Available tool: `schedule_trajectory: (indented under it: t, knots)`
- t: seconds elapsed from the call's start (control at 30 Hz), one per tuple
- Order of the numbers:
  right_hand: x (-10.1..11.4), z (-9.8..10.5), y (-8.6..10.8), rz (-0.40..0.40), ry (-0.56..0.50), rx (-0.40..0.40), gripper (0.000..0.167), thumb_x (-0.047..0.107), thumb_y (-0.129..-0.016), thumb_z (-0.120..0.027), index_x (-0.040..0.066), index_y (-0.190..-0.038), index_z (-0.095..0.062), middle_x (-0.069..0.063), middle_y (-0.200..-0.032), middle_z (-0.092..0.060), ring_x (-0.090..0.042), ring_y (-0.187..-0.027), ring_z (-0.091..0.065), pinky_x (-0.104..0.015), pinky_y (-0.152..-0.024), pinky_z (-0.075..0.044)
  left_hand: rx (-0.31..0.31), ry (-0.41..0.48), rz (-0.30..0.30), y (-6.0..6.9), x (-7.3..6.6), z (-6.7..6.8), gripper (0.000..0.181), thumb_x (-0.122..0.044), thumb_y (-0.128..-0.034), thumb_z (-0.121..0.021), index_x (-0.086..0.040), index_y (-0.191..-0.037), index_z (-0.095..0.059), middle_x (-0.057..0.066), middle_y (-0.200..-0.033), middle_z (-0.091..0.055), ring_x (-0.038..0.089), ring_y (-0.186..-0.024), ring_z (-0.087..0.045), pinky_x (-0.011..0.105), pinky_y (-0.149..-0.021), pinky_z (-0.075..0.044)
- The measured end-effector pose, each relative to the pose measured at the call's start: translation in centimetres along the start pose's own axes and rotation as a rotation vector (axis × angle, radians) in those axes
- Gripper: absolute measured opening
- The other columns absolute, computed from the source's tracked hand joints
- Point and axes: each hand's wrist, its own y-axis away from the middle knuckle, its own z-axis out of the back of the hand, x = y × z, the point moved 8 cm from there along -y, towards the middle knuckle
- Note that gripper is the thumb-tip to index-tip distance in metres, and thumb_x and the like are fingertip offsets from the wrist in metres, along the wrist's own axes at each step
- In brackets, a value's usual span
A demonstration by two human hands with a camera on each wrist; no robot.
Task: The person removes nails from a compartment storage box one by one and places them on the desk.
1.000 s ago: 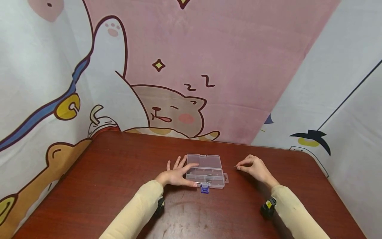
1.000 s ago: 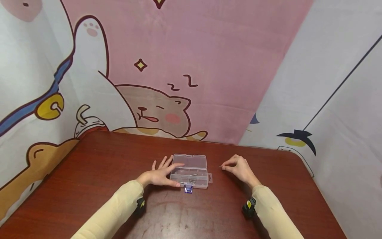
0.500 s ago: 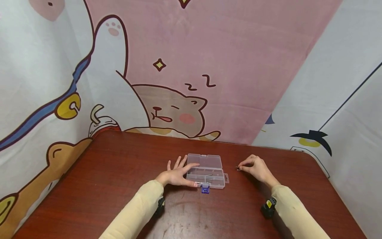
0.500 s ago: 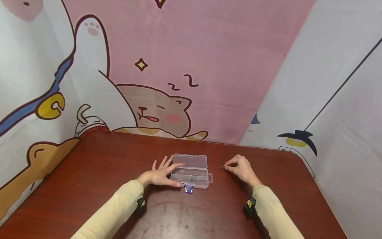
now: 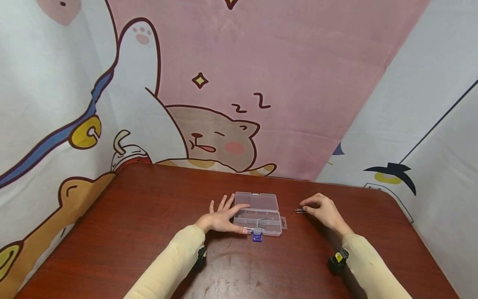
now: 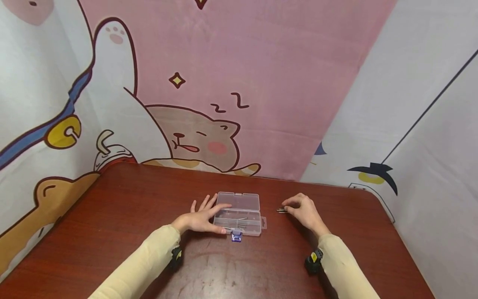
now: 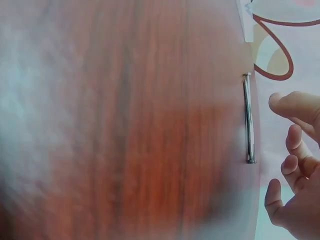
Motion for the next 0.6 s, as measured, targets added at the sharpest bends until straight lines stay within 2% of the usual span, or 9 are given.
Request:
schedule_trajectory:
  t: [0.17, 0.4, 0.6]
  knots:
    - [0.9, -0.6, 0.5, 0.019, -0.044, 0.002, 0.014, 0.001, -0.082, -0.075, 0.009, -0.093, -0.076, 0.001, -0.087, -0.062, -0.020, -0.083, -0.059, -0.032, -0.073, -0.049, -0.001, 0.001, -0.001, 0.1, -0.1, 0.0, 0.083, -0.060, -0.0806, -0.068, -0.037, -0.150, -0.029, 0.015, -0.160, 0.006, 0.038, -0.144, 0.010, 0.068, -0.101, 0.010]
    - [2.8, -1.9, 0.7, 0.065, -0.089, 0.009, 0.015, -0.002, -0.079, -0.076, 0.007, -0.091, -0.076, 0.001, -0.084, -0.061, -0.018, -0.081, -0.059, -0.031, -0.073, -0.050, -0.003, -0.004, -0.003, 0.0, -0.1, -0.1, 0.083, -0.060, -0.0808, -0.068, -0.037, -0.151, -0.029, 0.016, -0.160, 0.006, 0.038, -0.144, 0.010, 0.068, -0.101, 0.010]
    - [4.6, -3.3, 0.8, 0.115, -0.138, 0.024, 0.015, -0.002, -0.078, -0.076, 0.007, -0.090, -0.076, 0.003, -0.081, -0.060, -0.019, -0.076, -0.054, -0.028, -0.066, -0.045, -0.004, 0.001, -0.007, 0.1, -0.1, 0.0, 0.083, -0.060, -0.0807, -0.068, -0.037, -0.151, -0.029, 0.016, -0.160, 0.006, 0.039, -0.144, 0.010, 0.068, -0.101, 0.011]
